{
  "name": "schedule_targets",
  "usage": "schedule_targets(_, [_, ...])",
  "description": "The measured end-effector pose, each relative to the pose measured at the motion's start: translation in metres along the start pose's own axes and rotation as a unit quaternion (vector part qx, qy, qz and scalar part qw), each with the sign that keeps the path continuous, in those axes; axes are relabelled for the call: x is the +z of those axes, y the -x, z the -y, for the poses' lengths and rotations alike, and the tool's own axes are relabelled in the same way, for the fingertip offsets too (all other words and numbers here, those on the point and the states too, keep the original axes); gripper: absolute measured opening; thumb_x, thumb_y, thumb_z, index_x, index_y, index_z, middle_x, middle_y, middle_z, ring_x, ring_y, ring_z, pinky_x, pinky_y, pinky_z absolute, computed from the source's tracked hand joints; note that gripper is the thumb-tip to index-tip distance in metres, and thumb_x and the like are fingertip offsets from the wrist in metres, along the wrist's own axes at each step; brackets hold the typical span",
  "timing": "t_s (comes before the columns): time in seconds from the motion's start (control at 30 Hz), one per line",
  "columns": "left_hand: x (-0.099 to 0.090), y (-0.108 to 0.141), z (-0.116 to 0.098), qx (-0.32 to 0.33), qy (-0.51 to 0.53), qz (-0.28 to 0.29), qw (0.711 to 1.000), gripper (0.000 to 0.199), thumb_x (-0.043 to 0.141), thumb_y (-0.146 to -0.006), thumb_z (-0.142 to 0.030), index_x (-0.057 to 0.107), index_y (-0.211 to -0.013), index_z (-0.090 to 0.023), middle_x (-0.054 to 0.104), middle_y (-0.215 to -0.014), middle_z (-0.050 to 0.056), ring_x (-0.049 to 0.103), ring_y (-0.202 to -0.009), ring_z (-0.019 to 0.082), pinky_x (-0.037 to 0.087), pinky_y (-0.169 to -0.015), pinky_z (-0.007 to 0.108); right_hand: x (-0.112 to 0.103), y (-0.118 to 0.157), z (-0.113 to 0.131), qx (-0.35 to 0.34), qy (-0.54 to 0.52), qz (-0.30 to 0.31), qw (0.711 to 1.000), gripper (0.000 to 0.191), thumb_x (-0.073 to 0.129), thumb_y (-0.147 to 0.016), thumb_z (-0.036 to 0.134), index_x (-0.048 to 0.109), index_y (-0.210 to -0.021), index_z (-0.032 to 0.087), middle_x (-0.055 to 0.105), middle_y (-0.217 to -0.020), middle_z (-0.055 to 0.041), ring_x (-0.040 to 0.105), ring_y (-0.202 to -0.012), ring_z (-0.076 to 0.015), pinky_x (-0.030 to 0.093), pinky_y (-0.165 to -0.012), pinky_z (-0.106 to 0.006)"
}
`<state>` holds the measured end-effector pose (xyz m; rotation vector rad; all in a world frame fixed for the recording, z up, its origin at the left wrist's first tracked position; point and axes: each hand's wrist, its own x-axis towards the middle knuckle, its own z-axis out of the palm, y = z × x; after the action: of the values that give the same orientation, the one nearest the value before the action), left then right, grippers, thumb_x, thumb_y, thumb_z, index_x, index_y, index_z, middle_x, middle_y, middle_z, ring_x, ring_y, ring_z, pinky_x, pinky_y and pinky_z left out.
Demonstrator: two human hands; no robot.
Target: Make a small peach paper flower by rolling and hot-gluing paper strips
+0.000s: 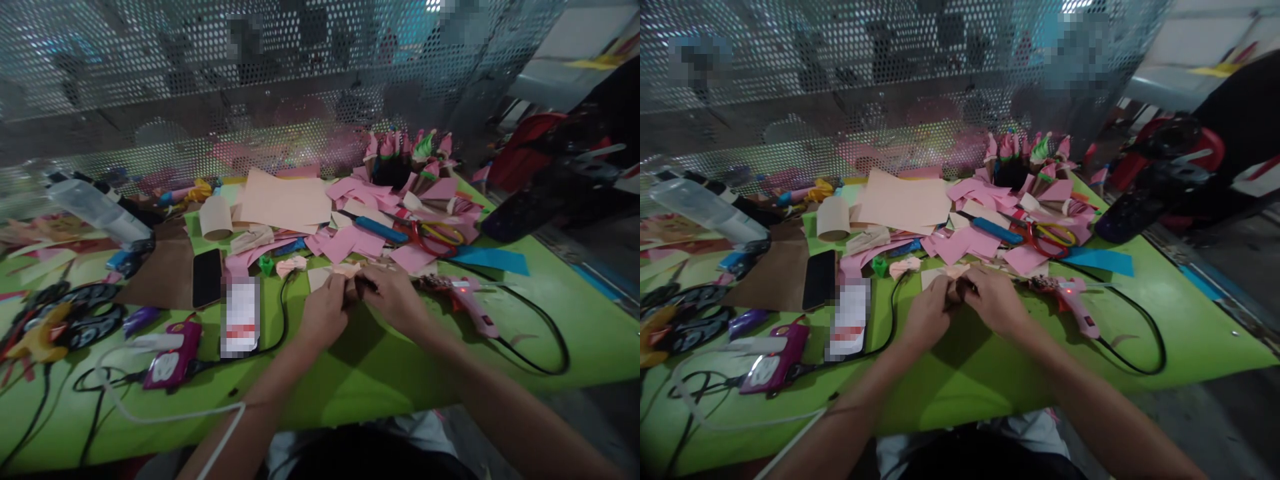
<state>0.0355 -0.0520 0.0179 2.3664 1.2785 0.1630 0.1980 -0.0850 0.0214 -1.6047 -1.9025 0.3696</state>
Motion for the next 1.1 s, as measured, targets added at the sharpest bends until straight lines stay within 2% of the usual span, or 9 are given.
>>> schedule_targets(0.23, [0.002, 0.002, 0.001, 0.001, 0.029, -0.014, 0.999, 0.02, 0.052, -0.087, -0.02, 0.047, -0.106, -0.021, 0.065, -0.104, 0.008, 0.064, -0.093, 0.025, 0.045, -0.075, 0.033, 0.003, 0.002, -0.001, 0.008, 0.029, 0.032, 0.999, 0.012, 0.048, -0.083, 0.011, 0.054, -0.078, 0.02, 0.064, -0.078, -0.0062, 0.056, -0.072, -0.0203, 0.036, -0.066, -0.029])
schedule_targets(0.43, [0.005, 0.001, 0.004, 0.005, 0.043, -0.031, 0.999, 0.017, 0.051, -0.087, -0.022, 0.047, -0.104, -0.022, 0.066, -0.101, 0.009, 0.064, -0.09, 0.025, 0.044, -0.071, 0.033, 0.004, 0.002, -0.002, 0.016, -0.004, 0.043, 0.999, 0.012, 0.046, -0.087, 0.013, 0.053, -0.079, 0.02, 0.063, -0.08, -0.0065, 0.055, -0.073, -0.0202, 0.037, -0.068, -0.03])
schedule_targets(0.8, [0.008, -0.002, 0.009, -0.006, 0.075, -0.039, 0.996, 0.025, 0.054, -0.081, -0.016, 0.047, -0.104, -0.022, 0.067, -0.102, 0.007, 0.064, -0.09, 0.023, 0.045, -0.072, 0.031, 0.003, 0.0, -0.009, 0.014, -0.075, 0.062, 0.995, 0.013, 0.045, -0.089, 0.014, 0.052, -0.08, 0.021, 0.062, -0.082, -0.0052, 0.055, -0.075, -0.0195, 0.039, -0.069, -0.03])
schedule_targets(0.97, [0.007, -0.002, 0.011, -0.008, 0.095, -0.055, 0.994, 0.027, 0.055, -0.083, -0.018, 0.046, -0.108, -0.022, 0.068, -0.104, 0.006, 0.065, -0.091, 0.024, 0.045, -0.072, 0.031, 0.0, -0.001, -0.006, 0.014, -0.101, 0.045, 0.994, 0.018, 0.043, -0.095, 0.021, 0.056, -0.083, 0.02, 0.064, -0.085, -0.0055, 0.057, -0.078, -0.0193, 0.04, -0.07, -0.03])
schedule_targets(1.1, [0.004, -0.002, 0.008, -0.015, 0.072, -0.038, 0.997, 0.026, 0.054, -0.084, -0.019, 0.047, -0.108, -0.023, 0.068, -0.105, 0.007, 0.065, -0.092, 0.024, 0.044, -0.072, 0.031, -0.002, -0.002, -0.001, 0.02, -0.08, 0.032, 0.996, 0.011, 0.048, -0.092, 0.017, 0.057, -0.086, 0.02, 0.066, -0.084, -0.004, 0.059, -0.077, -0.0185, 0.04, -0.069, -0.029])
